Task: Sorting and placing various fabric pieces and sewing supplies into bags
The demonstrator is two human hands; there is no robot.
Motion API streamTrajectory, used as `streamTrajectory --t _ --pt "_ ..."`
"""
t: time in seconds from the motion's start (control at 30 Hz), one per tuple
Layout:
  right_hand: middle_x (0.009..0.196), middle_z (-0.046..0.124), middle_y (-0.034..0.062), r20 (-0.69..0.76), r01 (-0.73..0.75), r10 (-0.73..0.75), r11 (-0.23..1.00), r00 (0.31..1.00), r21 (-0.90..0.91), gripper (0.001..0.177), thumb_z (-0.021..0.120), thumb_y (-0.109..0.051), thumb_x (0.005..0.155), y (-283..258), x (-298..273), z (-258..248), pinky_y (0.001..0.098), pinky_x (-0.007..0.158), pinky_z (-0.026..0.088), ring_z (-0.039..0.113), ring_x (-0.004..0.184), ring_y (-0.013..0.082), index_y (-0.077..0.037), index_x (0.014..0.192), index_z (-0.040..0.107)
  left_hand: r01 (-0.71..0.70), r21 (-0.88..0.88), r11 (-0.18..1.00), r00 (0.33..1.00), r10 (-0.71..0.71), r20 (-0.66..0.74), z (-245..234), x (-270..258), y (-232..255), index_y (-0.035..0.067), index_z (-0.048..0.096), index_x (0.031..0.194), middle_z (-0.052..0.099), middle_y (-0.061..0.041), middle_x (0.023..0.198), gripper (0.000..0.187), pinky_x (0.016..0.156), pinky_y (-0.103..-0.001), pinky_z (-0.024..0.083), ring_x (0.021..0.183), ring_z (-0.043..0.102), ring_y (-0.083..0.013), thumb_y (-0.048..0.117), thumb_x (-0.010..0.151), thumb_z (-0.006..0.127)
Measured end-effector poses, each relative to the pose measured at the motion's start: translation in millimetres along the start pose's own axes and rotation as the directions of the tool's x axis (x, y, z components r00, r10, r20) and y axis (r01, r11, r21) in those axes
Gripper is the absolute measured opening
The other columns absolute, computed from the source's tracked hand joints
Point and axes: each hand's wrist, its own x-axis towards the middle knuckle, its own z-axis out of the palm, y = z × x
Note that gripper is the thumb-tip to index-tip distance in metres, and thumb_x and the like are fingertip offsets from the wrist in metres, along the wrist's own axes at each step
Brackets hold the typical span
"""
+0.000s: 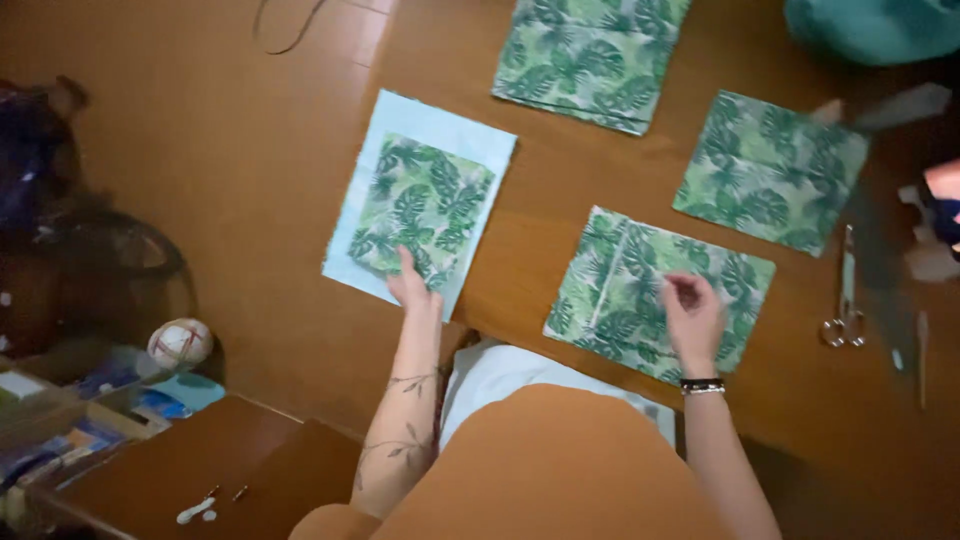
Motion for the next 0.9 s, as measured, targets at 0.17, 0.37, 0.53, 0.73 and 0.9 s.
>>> streamTrajectory --t 0.17,0.37,0.53,0.73,0.9 --pt "0.103 0.062 0.0200 -0.295 0.007 -0.108 0.947 0.949 -0.322 0.037 0.087 -0.012 0.086 -4 -13 -66 0.0382 0.081 0.053 0.065 0.088 0.0315 0.001 0.115 0.068 -0.706 0.422 0.569 0.708 0.598 0.377 -8 -57 36 0.006 0.039 0.147 0.039 -0.025 0.148 0.072 0.119 -0.053 0.031 0.139 0.041 -0.0369 0.016 0.091 0.083" --pt "0.108 0.054 0.0185 -0.306 -0.104 -0.050 0.879 0.951 -0.466 0.056 0.093 -0.021 0.077 17 -20 -97 0.0440 0.091 0.050 0.064 0.092 0.0363 -0.003 0.122 0.063 -0.595 0.508 0.623 0.638 -0.018 0.770 13 -166 -4 0.006 0.070 0.122 0.071 -0.015 0.111 0.037 0.096 -0.037 0.051 0.107 0.067 -0.0237 0.018 0.088 0.076" --pt "0.108 0.055 0.0202 -0.246 -0.058 -0.064 0.887 0.967 -0.459 0.053 0.089 -0.015 0.076 3 -24 -102 0.0461 0.087 0.051 0.065 0.087 0.0382 -0.001 0.121 0.064 -0.618 0.668 0.415 0.481 -0.473 0.739 8 -181 -118 0.024 0.071 0.126 0.076 0.002 0.109 0.046 0.092 -0.031 0.056 0.103 0.073 -0.0140 0.048 0.086 0.075" --pt "0.093 0.064 0.0156 0.071 0.026 0.001 0.930 0.997 -0.365 0.034 0.085 -0.018 0.080 8 -22 -97 0.0404 0.083 0.052 0.068 0.088 0.0320 -0.004 0.108 0.070 -0.644 0.739 0.195 0.595 -0.479 0.645 30 -213 -147 0.033 0.072 0.121 0.076 0.005 0.107 0.051 0.093 -0.042 0.055 0.109 0.070 -0.0242 0.063 0.079 0.069" --pt "0.100 0.075 0.0127 0.297 -0.168 0.179 0.984 0.938 -0.061 0.045 0.084 -0.048 0.082 17 -5 -90 0.0398 0.088 0.054 0.071 0.099 0.0262 -0.014 0.109 0.074 -0.527 0.560 0.639 0.321 -0.461 0.827 35 -281 -145 0.019 0.080 0.105 0.077 -0.007 0.090 0.020 0.071 -0.029 0.061 0.079 0.072 -0.0160 0.023 0.086 0.076"
